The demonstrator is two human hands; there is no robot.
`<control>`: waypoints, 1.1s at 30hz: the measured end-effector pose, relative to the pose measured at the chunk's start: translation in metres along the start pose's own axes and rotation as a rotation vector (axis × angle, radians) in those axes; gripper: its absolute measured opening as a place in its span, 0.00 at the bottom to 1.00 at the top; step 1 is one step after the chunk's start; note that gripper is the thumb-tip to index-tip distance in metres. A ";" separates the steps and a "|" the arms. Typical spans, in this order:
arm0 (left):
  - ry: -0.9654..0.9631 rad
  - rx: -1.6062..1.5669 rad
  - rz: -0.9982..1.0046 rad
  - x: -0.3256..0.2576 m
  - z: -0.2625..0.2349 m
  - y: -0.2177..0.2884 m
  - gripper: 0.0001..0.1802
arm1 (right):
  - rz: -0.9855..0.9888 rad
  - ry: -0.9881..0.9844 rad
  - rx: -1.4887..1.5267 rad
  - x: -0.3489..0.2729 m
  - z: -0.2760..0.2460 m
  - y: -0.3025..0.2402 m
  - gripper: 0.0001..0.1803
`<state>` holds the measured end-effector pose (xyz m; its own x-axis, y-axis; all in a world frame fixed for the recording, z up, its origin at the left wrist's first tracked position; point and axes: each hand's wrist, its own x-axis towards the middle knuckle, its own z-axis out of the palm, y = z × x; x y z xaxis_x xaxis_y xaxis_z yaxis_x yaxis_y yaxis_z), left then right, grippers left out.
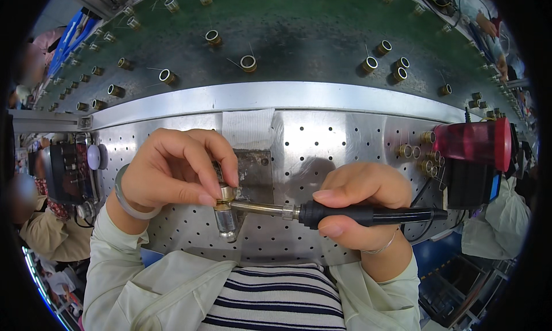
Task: The person uses a soldering iron to solder small cylindrical metal components on a perforated metal workbench. They repeatedly pick up a component, apply the soldering iron to a specific point, and place the component back on the workbench. The task is performed in a factory setting with other workers visible in the background.
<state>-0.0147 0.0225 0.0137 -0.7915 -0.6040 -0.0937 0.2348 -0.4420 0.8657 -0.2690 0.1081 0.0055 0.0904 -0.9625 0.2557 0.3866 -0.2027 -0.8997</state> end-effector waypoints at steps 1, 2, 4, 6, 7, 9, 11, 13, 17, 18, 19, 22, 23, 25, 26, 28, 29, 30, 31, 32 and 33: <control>-0.001 0.007 0.012 -0.001 -0.001 -0.001 0.08 | -0.003 -0.009 0.000 0.001 0.001 0.000 0.14; -0.002 0.015 0.024 -0.001 -0.002 -0.002 0.08 | -0.021 -0.026 -0.016 0.002 0.001 0.001 0.14; 0.007 -0.001 0.040 -0.002 -0.001 -0.002 0.08 | -0.056 -0.062 -0.050 0.004 -0.001 0.001 0.14; 0.011 -0.002 0.048 -0.003 -0.001 -0.002 0.09 | -0.068 -0.071 -0.051 0.004 -0.002 0.001 0.15; 0.009 0.004 0.048 -0.003 -0.002 -0.001 0.09 | -0.074 -0.076 -0.051 0.004 -0.002 0.001 0.15; 0.007 0.011 0.051 -0.003 -0.002 -0.002 0.09 | -0.075 -0.076 -0.051 0.005 -0.002 0.001 0.15; 0.006 0.009 0.057 -0.003 -0.002 -0.002 0.09 | -0.071 -0.076 -0.050 0.005 -0.002 0.000 0.15; 0.004 0.008 0.058 -0.003 -0.003 -0.002 0.09 | -0.062 -0.074 -0.048 0.004 -0.002 0.000 0.15; 0.001 0.018 0.048 -0.002 -0.003 -0.001 0.09 | -0.084 -0.092 -0.093 0.006 -0.002 0.000 0.15; -0.016 0.020 0.055 -0.002 -0.004 -0.002 0.09 | -0.093 -0.104 -0.106 0.007 -0.003 0.000 0.15; -0.033 0.023 0.063 -0.002 -0.006 -0.003 0.10 | -0.102 -0.116 -0.119 0.008 -0.003 0.000 0.15; 0.011 -0.012 -0.055 -0.001 -0.003 0.005 0.12 | -0.122 -0.141 -0.159 0.009 -0.005 -0.001 0.15; 0.042 -0.031 -0.117 0.000 -0.002 0.008 0.13 | -0.126 -0.141 -0.168 0.009 -0.005 0.000 0.15; -0.025 -0.017 -0.115 0.001 -0.008 0.003 0.14 | -0.138 -0.143 -0.184 0.010 -0.005 -0.001 0.15; -0.059 -0.011 -0.114 0.001 -0.009 0.001 0.15 | -0.143 -0.143 -0.186 0.010 -0.004 -0.001 0.15; -0.054 0.007 -0.123 0.000 -0.009 0.002 0.15 | -0.154 -0.146 -0.183 0.010 -0.004 -0.001 0.15; -0.052 0.016 -0.128 0.000 -0.009 0.003 0.15 | -0.154 -0.145 -0.189 0.010 -0.004 -0.001 0.14; -0.050 0.018 -0.138 0.000 -0.008 0.004 0.15 | -0.152 -0.143 -0.196 0.010 -0.004 -0.001 0.14; -0.047 0.020 -0.148 0.000 -0.008 0.004 0.16 | -0.151 -0.142 -0.203 0.010 -0.004 -0.002 0.14; -0.044 0.021 -0.158 0.000 -0.008 0.005 0.16 | -0.144 -0.136 -0.205 0.010 -0.004 -0.002 0.14; -0.040 0.014 -0.161 0.000 -0.007 0.007 0.16 | -0.135 -0.130 -0.207 0.010 -0.004 -0.003 0.14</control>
<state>-0.0096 0.0147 0.0168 -0.8404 -0.4985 -0.2126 0.0950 -0.5217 0.8478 -0.2728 0.0983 0.0096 0.1725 -0.8960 0.4092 0.2086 -0.3727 -0.9042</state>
